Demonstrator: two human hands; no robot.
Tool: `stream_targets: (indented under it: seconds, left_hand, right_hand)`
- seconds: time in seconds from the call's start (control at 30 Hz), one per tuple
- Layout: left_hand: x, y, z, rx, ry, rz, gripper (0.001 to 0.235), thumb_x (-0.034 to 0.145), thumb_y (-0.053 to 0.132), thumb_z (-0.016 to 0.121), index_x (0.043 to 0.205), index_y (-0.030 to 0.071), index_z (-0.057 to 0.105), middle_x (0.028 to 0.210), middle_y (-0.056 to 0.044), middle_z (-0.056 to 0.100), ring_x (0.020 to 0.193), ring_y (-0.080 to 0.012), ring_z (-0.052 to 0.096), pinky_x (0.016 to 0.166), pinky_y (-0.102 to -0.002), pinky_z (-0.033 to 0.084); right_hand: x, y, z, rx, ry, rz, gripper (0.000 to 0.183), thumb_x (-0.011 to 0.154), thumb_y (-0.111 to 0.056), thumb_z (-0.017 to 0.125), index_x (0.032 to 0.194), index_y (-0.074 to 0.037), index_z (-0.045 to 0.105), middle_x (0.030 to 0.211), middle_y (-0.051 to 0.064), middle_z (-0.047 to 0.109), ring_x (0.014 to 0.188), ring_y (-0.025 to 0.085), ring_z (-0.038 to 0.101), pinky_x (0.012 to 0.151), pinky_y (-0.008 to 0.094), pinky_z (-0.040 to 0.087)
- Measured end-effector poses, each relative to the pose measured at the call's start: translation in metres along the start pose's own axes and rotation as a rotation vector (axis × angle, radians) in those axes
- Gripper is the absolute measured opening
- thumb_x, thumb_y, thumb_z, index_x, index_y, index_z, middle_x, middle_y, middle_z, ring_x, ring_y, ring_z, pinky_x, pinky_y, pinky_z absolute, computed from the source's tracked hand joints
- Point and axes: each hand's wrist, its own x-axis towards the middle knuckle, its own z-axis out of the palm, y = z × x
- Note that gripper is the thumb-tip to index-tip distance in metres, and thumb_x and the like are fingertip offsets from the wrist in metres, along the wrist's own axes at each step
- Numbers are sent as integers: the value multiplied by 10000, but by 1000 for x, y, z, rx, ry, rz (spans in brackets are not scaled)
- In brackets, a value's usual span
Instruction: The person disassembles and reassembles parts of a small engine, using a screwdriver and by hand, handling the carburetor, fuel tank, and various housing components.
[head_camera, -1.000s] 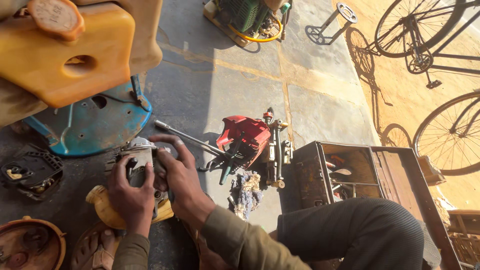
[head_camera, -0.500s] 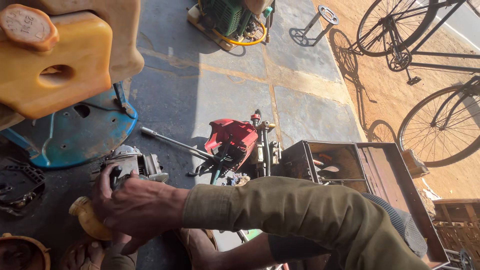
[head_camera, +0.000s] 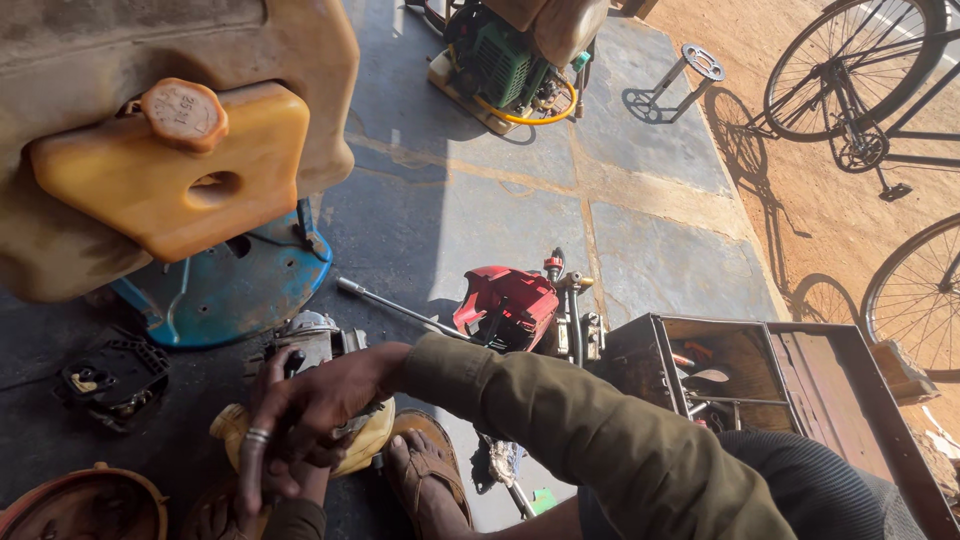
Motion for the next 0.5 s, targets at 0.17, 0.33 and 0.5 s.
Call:
stream_targets:
  seconds: [0.17,0.33,0.5]
  left_hand:
    - [-8,17,-3,34,-11,-72,525,845,266,776,1284,19,626,1249,-192,648,1149,-369,627,932,-494,525]
    - [-8,11,-4,12,13,-17,409,936,259,747,1275,53,648,1279,-160,690,1192,-354,641,1001,-460,519]
    - [-9,-2,0,-99,32,91,495,929,255,739,1358,62,583,1333,-138,651,1263,-337,621,1086,-458,483]
  right_hand:
    - [-3,12,54,349,1376,-628,186,1101,-46,533,1137,-19,713,909,-48,622,597,11,475,496,174,394]
    - [27,-5,97,-818,1808,-594,131,1038,-2,563,1061,-58,679,981,77,612,875,166,623,771,311,510]
    - [-4,-43,70,-1499,878,16,276,1012,-330,655,946,-67,707,810,91,643,728,281,586,746,438,490]
